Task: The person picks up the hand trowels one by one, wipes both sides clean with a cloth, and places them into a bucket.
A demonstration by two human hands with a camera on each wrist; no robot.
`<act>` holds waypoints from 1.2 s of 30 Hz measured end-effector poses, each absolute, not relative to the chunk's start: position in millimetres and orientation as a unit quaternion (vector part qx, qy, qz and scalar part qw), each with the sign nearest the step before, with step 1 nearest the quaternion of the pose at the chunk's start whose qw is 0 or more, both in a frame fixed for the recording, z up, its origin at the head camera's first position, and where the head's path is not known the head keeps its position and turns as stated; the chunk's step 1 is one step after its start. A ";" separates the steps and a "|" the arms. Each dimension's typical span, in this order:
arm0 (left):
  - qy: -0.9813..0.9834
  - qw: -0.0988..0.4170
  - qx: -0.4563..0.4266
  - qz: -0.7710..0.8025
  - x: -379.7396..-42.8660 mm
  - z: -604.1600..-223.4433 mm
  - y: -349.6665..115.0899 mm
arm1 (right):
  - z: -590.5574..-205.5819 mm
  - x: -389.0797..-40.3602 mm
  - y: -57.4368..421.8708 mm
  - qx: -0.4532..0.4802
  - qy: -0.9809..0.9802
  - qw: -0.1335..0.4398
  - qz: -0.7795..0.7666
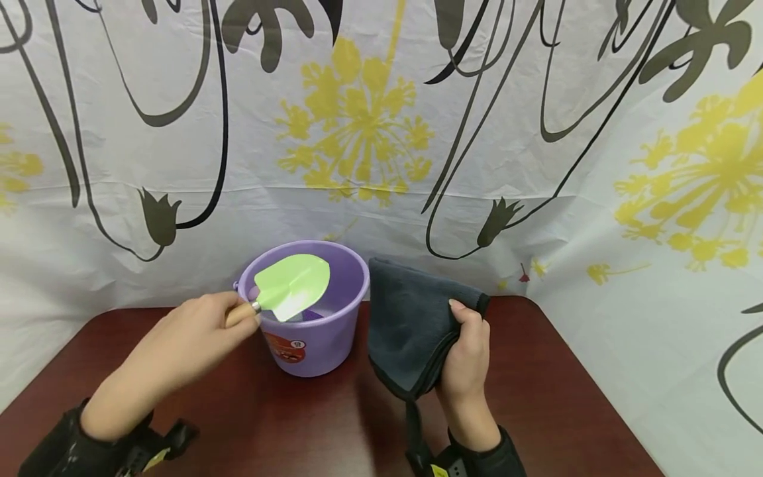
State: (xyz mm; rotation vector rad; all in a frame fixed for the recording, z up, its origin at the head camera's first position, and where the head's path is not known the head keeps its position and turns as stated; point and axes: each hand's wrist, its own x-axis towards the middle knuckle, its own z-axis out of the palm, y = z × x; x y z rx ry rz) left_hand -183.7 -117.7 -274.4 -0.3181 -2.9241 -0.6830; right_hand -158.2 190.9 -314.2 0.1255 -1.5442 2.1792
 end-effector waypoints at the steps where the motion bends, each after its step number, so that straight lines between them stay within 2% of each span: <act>1: -0.967 0.052 -0.109 -0.222 -187.2 -270.7 -118.1 | -314.5 -157.9 191.5 0.040 -0.558 0.231 0.796; 14: -0.972 0.001 -0.178 -0.152 -227.3 -240.6 -114.8 | -315.9 -161.5 197.6 0.089 -0.535 0.217 0.811; 23: -0.979 0.023 -0.174 -0.106 -252.7 -254.9 -98.4 | -323.4 -164.6 199.1 0.125 -0.549 0.202 0.802; 29: -0.977 0.070 -0.189 -0.068 -262.1 -266.4 -95.0 | -328.0 -166.7 192.9 0.087 -0.576 0.191 0.790; 33: -0.975 0.090 -0.197 -0.045 -264.4 -275.0 -92.4 | -329.5 -167.1 190.3 0.073 -0.552 0.127 0.821; 36: -0.972 0.102 -0.208 -0.030 -263.8 -280.2 -90.3 | -328.2 -165.5 195.4 0.037 -0.489 0.036 0.871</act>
